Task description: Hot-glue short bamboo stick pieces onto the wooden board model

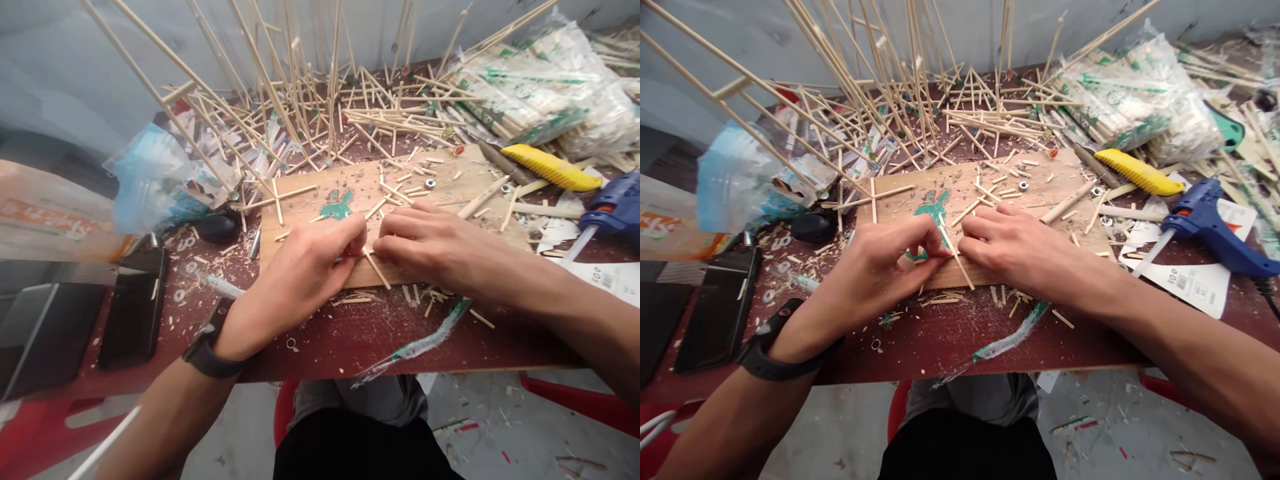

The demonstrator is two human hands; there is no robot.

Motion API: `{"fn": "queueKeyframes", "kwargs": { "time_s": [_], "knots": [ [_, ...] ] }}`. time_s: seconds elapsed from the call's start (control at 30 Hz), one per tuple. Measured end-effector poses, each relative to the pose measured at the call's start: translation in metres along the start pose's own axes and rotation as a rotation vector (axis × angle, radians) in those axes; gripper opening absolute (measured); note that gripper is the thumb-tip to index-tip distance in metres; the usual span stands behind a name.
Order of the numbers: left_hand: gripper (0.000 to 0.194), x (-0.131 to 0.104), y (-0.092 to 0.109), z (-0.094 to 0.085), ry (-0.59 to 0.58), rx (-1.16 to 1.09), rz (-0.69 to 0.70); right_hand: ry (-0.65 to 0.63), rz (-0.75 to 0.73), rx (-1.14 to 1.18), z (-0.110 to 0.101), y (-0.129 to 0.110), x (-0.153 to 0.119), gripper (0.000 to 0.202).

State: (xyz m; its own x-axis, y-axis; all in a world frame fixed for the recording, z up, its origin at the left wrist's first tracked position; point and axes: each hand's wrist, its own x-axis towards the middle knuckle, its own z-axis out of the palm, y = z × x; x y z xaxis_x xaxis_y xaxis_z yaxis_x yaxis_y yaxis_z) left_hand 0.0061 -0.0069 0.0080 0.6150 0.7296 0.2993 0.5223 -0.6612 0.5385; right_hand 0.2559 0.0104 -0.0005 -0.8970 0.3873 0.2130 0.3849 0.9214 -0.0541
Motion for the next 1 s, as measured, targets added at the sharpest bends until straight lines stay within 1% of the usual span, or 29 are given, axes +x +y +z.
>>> {"fn": "queueKeyframes", "kwargs": {
  "time_s": [0.2, 0.33, 0.57, 0.7, 0.77, 0.83, 1.0],
  "knots": [
    [0.022, 0.0, -0.001, 0.001, 0.022, -0.04, -0.03, 0.007, -0.033, -0.011, 0.001, 0.002, 0.002, 0.022],
    [0.024, 0.0, -0.001, 0.002, 0.039, -0.031, -0.019, 0.036, -0.04, -0.013, 0.003, 0.003, 0.002, 0.022],
    [0.029, 0.001, -0.003, 0.003, 0.037, -0.016, 0.008, 0.053, -0.033, -0.039, 0.008, 0.004, 0.003, 0.025],
    [0.025, 0.001, -0.004, 0.002, 0.022, -0.019, -0.001, 0.062, -0.018, -0.042, 0.007, 0.003, 0.003, 0.025],
    [0.023, 0.001, -0.004, -0.002, 0.014, -0.036, -0.008, 0.116, 0.004, -0.038, 0.006, 0.005, 0.001, 0.025],
    [0.021, 0.0, -0.006, -0.008, 0.047, -0.061, -0.016, 0.201, 0.048, -0.008, 0.002, 0.007, 0.0, 0.022],
    [0.023, -0.001, -0.009, -0.028, 0.275, -0.133, -0.105, 0.438, 0.162, 0.103, -0.01, 0.015, -0.005, 0.013]
  ]
}}
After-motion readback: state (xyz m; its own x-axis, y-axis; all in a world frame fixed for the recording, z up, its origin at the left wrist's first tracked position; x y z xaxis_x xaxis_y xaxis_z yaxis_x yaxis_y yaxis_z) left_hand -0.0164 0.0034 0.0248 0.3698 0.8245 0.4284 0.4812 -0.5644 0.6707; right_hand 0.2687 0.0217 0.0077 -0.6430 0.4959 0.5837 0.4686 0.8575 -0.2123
